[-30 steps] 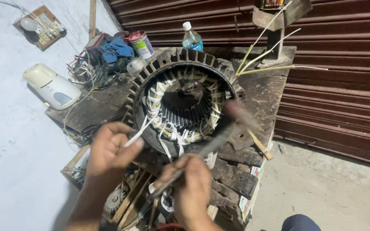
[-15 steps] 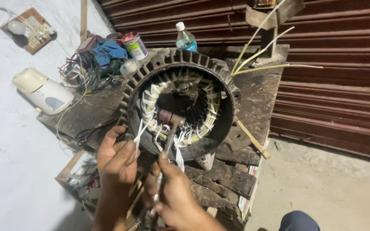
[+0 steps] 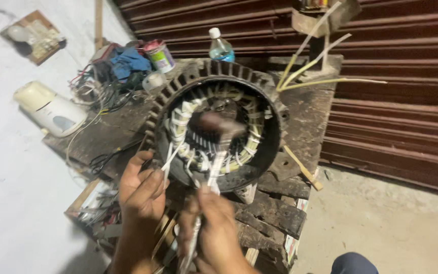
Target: The person secures white insulating tape around the windings of a motor stator. They repeatedly wrap the tape and use a hammer to tap it into place, working around the circular stator on a workbench.
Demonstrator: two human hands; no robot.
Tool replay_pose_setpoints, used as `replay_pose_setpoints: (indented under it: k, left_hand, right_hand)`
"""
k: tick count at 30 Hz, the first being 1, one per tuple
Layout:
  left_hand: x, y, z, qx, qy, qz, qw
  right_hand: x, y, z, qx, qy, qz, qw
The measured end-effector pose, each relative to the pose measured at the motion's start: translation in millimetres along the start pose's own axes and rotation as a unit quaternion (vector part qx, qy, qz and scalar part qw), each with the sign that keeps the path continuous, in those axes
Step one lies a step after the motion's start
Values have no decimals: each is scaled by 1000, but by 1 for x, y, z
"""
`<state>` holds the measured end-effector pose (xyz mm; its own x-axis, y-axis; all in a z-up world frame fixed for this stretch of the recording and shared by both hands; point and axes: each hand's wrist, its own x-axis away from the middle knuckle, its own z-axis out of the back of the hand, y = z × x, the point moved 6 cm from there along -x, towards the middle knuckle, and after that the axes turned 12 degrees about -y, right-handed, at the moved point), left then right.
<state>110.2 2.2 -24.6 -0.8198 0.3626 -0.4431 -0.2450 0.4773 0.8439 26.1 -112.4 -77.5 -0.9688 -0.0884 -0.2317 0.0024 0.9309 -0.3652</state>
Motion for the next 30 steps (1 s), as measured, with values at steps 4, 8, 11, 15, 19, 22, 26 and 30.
replay_pose_setpoints:
  k: [4,8,11,15,19,22,26,30]
  left_hand:
    - [5,-8,14,-6,4,13,1000]
    - [4,-8,13,10,-21,5,1000]
    - [1,-7,13,0,-17,7,1000]
    - [1,-10,18,10,-29,2,1000]
    - [-2,-11,20,21,-42,-1,999]
    - [2,-10,20,15,-31,10,999]
    - [5,-16,23,-3,-2,20,1000]
    - [1,-16,28,3,-5,17,1000]
  right_hand:
    - [13,-16,12,84,31,165,982]
    - [0,11,21,64,88,-49,993]
    - [-2,14,17,43,111,-78,990]
    - [9,-1,3,38,55,81,994]
    - [-1,18,3,-84,106,6,991]
    - [-6,24,-2,-145,20,-94,985]
    - [13,-6,-2,-63,-45,42,996]
    - [11,-5,-1,-59,91,66,992]
